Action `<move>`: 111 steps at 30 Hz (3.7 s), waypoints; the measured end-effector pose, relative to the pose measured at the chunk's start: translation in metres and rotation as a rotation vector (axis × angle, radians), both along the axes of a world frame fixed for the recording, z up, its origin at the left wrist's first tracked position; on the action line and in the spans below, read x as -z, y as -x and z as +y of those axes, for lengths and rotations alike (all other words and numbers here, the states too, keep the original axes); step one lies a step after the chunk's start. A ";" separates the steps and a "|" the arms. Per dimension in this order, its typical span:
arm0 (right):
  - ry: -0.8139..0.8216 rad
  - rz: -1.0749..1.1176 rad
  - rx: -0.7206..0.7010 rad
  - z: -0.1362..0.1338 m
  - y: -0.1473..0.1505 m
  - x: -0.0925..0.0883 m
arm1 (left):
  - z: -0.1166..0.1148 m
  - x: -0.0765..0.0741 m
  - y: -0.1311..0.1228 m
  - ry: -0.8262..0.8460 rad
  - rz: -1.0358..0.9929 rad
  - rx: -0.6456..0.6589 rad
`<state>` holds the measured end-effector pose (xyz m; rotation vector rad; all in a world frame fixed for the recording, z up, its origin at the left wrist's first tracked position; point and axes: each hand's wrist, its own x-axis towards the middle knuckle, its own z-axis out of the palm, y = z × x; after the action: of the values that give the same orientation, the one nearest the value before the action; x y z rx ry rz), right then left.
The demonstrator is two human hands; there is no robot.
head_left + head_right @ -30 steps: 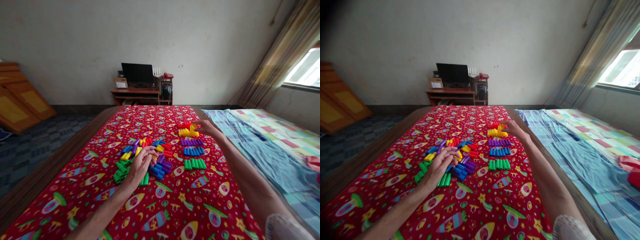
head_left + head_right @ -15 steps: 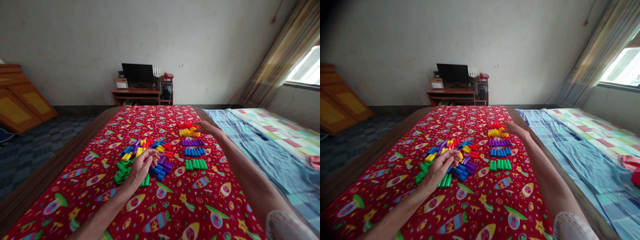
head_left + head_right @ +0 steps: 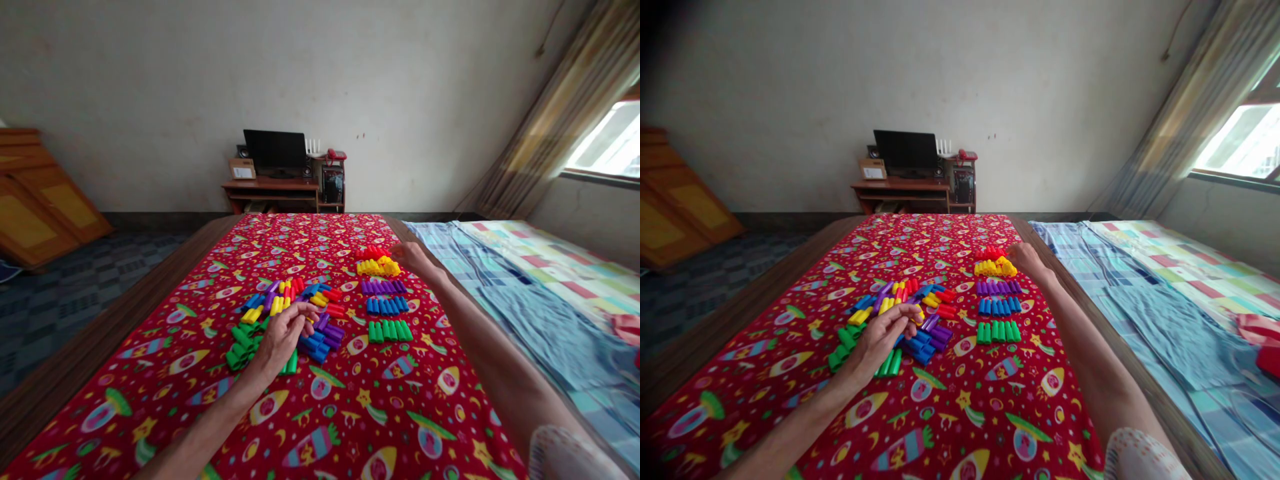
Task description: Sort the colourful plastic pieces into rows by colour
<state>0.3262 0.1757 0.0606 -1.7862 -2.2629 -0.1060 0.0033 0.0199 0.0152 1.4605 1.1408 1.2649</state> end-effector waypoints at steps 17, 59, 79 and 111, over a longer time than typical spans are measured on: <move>0.105 -0.106 0.182 0.004 0.030 0.015 | 0.002 0.006 0.001 0.001 0.024 0.004; -0.160 -0.107 0.082 -0.027 -0.002 0.026 | 0.001 0.012 0.002 -0.031 0.158 0.051; 0.064 -0.077 -0.076 -0.007 -0.031 0.039 | 0.004 0.018 0.003 -0.061 0.185 0.056; -0.002 -0.058 -0.209 0.010 -0.019 0.037 | -0.001 0.008 0.001 -0.063 0.241 0.058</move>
<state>0.3451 0.1853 0.0235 -1.5532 -2.4733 -0.1220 0.0022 0.0185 0.0068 1.7168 1.2146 1.1154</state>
